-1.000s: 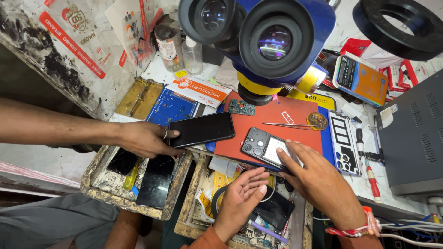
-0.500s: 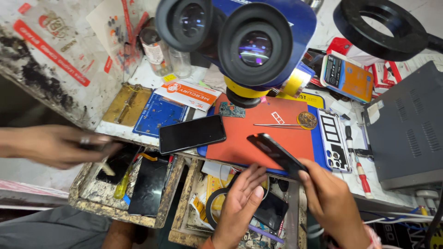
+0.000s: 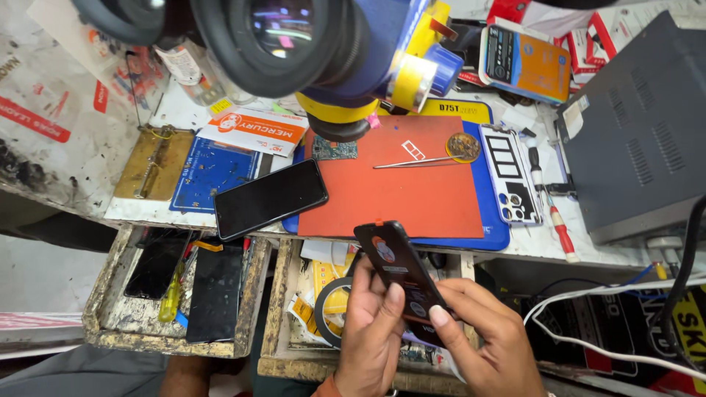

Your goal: The person uses a red-handled screwdriver to work on the side of a disassembled smartphone lying on a red mat. They connect a white charging cable to the phone, then lift and rotate the device to inspect the screen, which shows a boot logo. The person places the phone back on the mat and briefly handles another phone nearby.

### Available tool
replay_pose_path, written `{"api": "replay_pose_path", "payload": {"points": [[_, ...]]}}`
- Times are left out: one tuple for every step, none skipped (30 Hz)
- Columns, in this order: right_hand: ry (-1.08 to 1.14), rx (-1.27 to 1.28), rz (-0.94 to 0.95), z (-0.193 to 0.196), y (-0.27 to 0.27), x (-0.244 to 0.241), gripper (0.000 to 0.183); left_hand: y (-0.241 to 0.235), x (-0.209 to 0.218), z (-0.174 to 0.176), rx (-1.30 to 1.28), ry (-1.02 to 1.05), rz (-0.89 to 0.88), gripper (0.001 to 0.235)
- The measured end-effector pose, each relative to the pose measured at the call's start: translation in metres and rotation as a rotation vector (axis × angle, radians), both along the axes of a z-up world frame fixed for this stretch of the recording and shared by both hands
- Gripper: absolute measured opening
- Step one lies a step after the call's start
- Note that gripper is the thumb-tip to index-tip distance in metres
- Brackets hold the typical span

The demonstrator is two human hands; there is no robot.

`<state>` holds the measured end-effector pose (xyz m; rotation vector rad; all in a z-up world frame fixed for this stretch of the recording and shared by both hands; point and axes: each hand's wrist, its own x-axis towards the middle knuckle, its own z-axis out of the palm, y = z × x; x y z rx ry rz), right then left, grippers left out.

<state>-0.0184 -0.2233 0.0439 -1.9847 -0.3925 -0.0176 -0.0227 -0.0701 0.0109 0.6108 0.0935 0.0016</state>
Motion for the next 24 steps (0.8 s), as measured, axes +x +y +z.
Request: {"api": "replay_pose_path", "payload": {"points": [[-0.057, -0.061, 0.007, 0.004, 0.0, 0.0, 0.031, 0.0, -0.002, 0.0, 0.044, -0.044, -0.01, 0.067], [-0.051, -0.078, 0.015, 0.007, 0.001, -0.001, 0.031, 0.001, -0.003, 0.0, 0.088, -0.088, -0.019, 0.075], [-0.046, -0.094, 0.028, 0.011, 0.0, 0.0, 0.031, 0.002, -0.005, 0.001, 0.109, -0.056, -0.027, 0.079], [-0.04, -0.11, 0.042, 0.014, 0.001, 0.0, 0.032, 0.003, -0.006, 0.002, 0.13, -0.025, -0.036, 0.083], [-0.043, -0.045, 0.093, 0.016, 0.001, 0.001, 0.033, 0.005, -0.007, 0.003, 0.152, 0.004, -0.042, 0.087], [-0.045, 0.02, 0.143, 0.019, 0.0, 0.001, 0.033, 0.006, -0.008, 0.004, 0.144, 0.009, -0.039, 0.088], [-0.047, 0.085, 0.193, 0.02, 0.0, 0.003, 0.034, 0.006, -0.008, 0.005, 0.135, 0.013, -0.037, 0.088], [0.029, 0.097, 0.127, 0.021, -0.001, 0.005, 0.03, 0.007, -0.008, 0.006, 0.126, 0.018, -0.036, 0.089], [0.107, 0.107, 0.06, 0.021, -0.002, 0.007, 0.026, 0.006, -0.008, 0.007, 0.134, 0.014, -0.046, 0.089], [0.185, 0.116, -0.006, 0.02, -0.003, 0.009, 0.023, 0.006, -0.008, 0.008, 0.143, 0.01, -0.056, 0.089], [0.178, 0.09, -0.029, 0.019, -0.004, 0.011, 0.021, 0.005, -0.008, 0.008, 0.149, 0.007, -0.067, 0.088], [0.172, 0.064, -0.052, 0.018, -0.004, 0.012, 0.019, 0.004, -0.008, 0.009, 0.141, 0.012, -0.067, 0.089], [0.167, 0.039, -0.073, 0.016, -0.004, 0.013, 0.017, 0.004, -0.008, 0.009, 0.133, 0.019, -0.067, 0.089], [0.199, 0.042, -0.086, 0.015, -0.004, 0.013, 0.017, 0.004, -0.009, 0.01, 0.125, 0.025, -0.066, 0.089], [0.23, 0.045, -0.1, 0.015, -0.004, 0.013, 0.017, 0.004, -0.008, 0.01, 0.135, 0.019, -0.068, 0.089], [0.26, 0.049, -0.114, 0.015, -0.004, 0.013, 0.017, 0.005, -0.008, 0.011, 0.145, 0.013, -0.069, 0.089], [0.262, 0.072, -0.106, 0.014, -0.004, 0.013, 0.016, 0.005, -0.009, 0.011, 0.154, 0.009, -0.07, 0.089], [0.263, 0.096, -0.098, 0.013, -0.004, 0.013, 0.016, 0.005, -0.009, 0.012, 0.167, 0.007, -0.077, 0.088], [0.263, 0.12, -0.091, 0.014, -0.004, 0.013, 0.015, 0.006, -0.009, 0.013, 0.18, 0.003, -0.086, 0.087], [0.267, 0.141, -0.086, 0.013, -0.005, 0.014, 0.015, 0.006, -0.008, 0.014, 0.193, -0.001, -0.094, 0.086], [0.273, 0.159, -0.082, 0.013, -0.006, 0.014, 0.015, 0.005, -0.008, 0.015, 0.189, -0.011, -0.098, 0.086], [0.279, 0.178, -0.078, 0.013, -0.007, 0.014, 0.014, 0.004, -0.008, 0.015, 0.185, -0.02, -0.101, 0.086], [0.289, 0.179, -0.094, 0.013, -0.009, 0.014, 0.014, 0.004, -0.008, 0.016, 0.181, -0.032, -0.105, 0.086], [0.3, 0.18, -0.11, 0.012, -0.01, 0.014, 0.014, 0.003, -0.008, 0.017, 0.176, -0.03, -0.111, 0.086]]}}
